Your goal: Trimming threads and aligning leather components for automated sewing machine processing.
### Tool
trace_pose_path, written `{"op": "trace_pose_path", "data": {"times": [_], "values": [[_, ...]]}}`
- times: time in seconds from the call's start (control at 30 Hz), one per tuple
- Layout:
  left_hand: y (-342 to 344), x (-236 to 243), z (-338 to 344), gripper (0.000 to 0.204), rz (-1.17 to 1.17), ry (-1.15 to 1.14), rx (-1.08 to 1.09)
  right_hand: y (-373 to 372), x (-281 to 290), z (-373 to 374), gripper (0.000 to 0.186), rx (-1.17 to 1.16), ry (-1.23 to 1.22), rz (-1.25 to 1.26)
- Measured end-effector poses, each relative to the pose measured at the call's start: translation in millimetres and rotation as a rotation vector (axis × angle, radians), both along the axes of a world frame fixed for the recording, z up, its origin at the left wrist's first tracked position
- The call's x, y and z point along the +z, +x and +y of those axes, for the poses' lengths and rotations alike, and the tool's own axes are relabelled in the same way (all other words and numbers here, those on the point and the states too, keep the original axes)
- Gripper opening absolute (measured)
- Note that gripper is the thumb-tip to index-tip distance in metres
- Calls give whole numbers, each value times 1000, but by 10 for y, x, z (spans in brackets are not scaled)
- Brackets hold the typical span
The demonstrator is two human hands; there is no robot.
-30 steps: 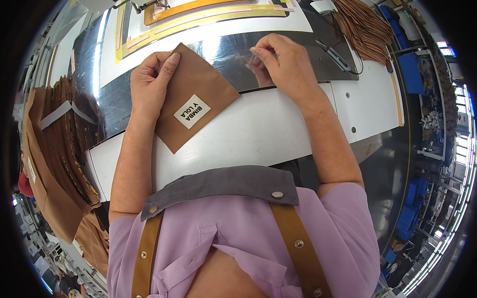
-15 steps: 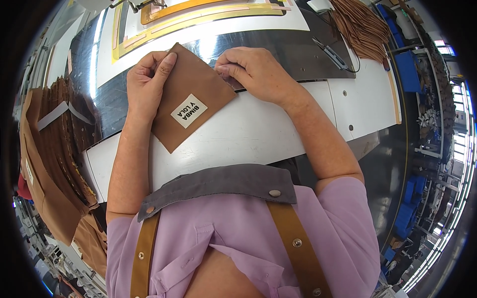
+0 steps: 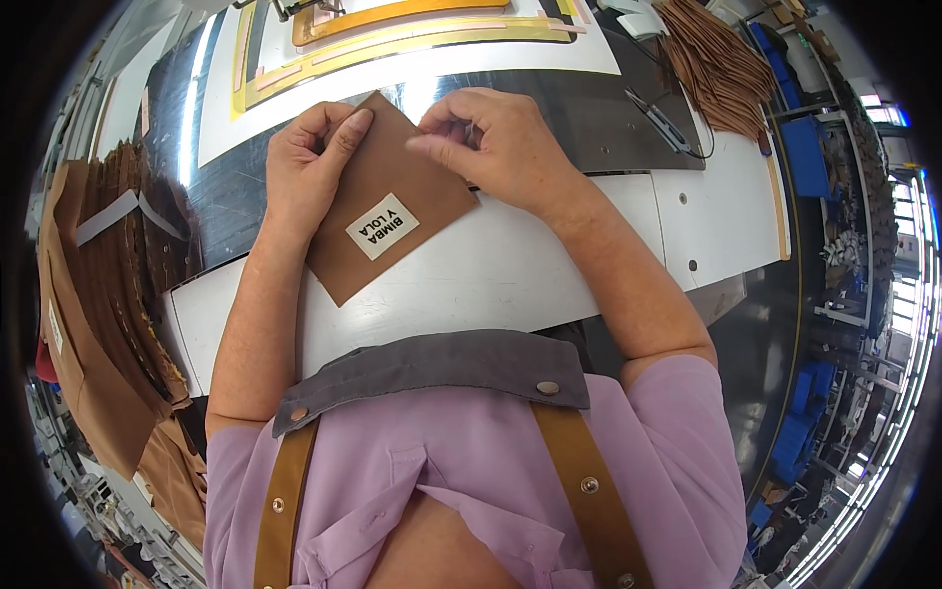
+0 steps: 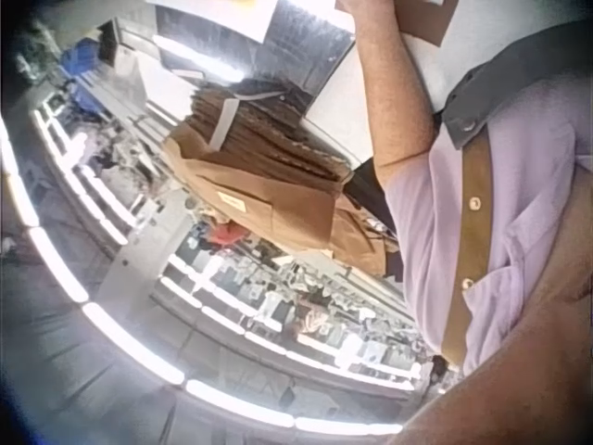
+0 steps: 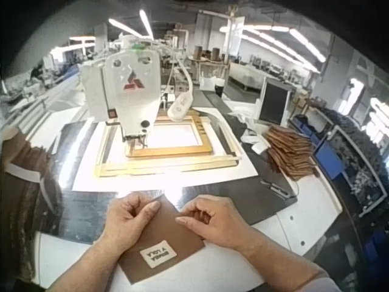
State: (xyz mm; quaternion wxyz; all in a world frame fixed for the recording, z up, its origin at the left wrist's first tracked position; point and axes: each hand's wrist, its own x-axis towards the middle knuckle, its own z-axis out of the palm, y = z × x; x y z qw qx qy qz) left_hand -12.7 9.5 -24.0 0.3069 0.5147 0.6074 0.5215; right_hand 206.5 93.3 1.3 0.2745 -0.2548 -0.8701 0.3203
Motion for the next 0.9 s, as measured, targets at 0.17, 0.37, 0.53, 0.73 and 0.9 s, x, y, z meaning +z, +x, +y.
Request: {"op": "trace_pose_path", "data": {"times": [0.17,0.37,0.53,0.73,0.9], "values": [[27,49,-11,26,2,2,10,69,-31,50,10,-92,-201,141],[18,39,-8,25,28,-21,-5,180,-73,157,15,-111,-361,155],[8,23,-9,25,8,-19,-58,8,-75,84,16,71,-573,46],[4,-1,-5,25,24,-8,-92,78,-153,130,15,74,-626,157],[13,29,-5,25,53,-44,-75,328,-152,301,14,-7,-468,268]]}}
